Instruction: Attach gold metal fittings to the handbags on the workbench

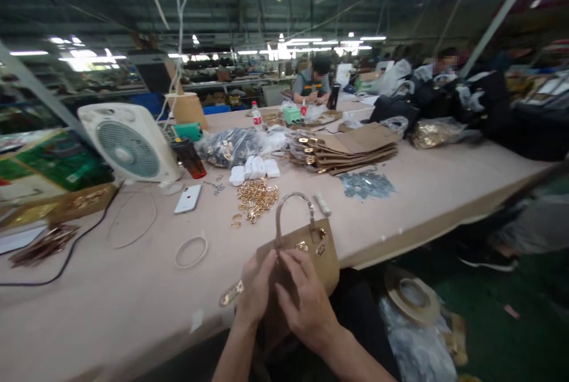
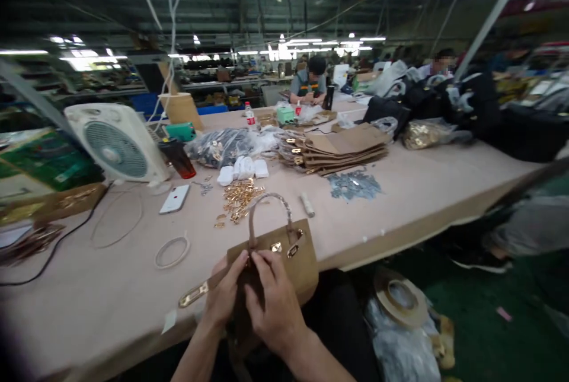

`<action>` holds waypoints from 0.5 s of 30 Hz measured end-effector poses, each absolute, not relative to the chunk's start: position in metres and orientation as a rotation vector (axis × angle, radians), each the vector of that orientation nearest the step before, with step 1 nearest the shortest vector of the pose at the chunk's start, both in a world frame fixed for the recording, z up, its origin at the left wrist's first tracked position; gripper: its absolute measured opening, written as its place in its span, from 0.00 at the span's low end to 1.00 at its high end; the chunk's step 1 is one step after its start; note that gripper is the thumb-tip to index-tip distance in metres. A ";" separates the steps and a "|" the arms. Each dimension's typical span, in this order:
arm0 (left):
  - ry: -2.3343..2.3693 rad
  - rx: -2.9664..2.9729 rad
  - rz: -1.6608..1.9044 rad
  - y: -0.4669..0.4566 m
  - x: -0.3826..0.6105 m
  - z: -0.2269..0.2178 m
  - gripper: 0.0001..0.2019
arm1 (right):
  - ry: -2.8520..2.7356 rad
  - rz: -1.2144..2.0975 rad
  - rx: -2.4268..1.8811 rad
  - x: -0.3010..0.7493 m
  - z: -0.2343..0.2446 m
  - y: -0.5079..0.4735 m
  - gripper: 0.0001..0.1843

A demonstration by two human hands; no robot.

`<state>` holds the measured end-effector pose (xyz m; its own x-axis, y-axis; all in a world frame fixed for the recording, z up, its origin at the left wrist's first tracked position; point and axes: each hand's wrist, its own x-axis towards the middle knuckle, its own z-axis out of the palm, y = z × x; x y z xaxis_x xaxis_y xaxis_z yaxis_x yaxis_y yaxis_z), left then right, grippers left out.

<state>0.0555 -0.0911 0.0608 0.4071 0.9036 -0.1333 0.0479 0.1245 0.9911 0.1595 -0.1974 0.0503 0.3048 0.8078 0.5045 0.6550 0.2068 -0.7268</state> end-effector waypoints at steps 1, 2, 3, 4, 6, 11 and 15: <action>1.017 1.337 0.822 -0.094 0.056 0.064 0.12 | -1.415 0.168 -1.492 0.157 0.053 -0.199 0.34; 1.046 1.358 0.841 -0.097 0.058 0.068 0.12 | -1.416 0.152 -1.484 0.154 0.057 -0.201 0.34; 1.056 1.375 0.862 -0.101 0.059 0.073 0.13 | -1.413 0.134 -1.479 0.152 0.060 -0.203 0.35; 1.052 1.392 0.886 -0.105 0.061 0.078 0.14 | -1.413 0.112 -1.477 0.150 0.064 -0.205 0.35; 1.038 1.407 0.926 -0.116 0.064 0.091 0.18 | -1.433 0.079 -1.472 0.147 0.072 -0.209 0.36; 0.949 1.198 1.010 -0.151 0.061 0.115 0.27 | -1.531 0.175 -1.450 0.153 0.105 -0.226 0.41; 0.492 1.139 0.989 -0.157 0.066 0.118 0.47 | -1.563 0.178 -1.461 0.169 0.129 -0.240 0.52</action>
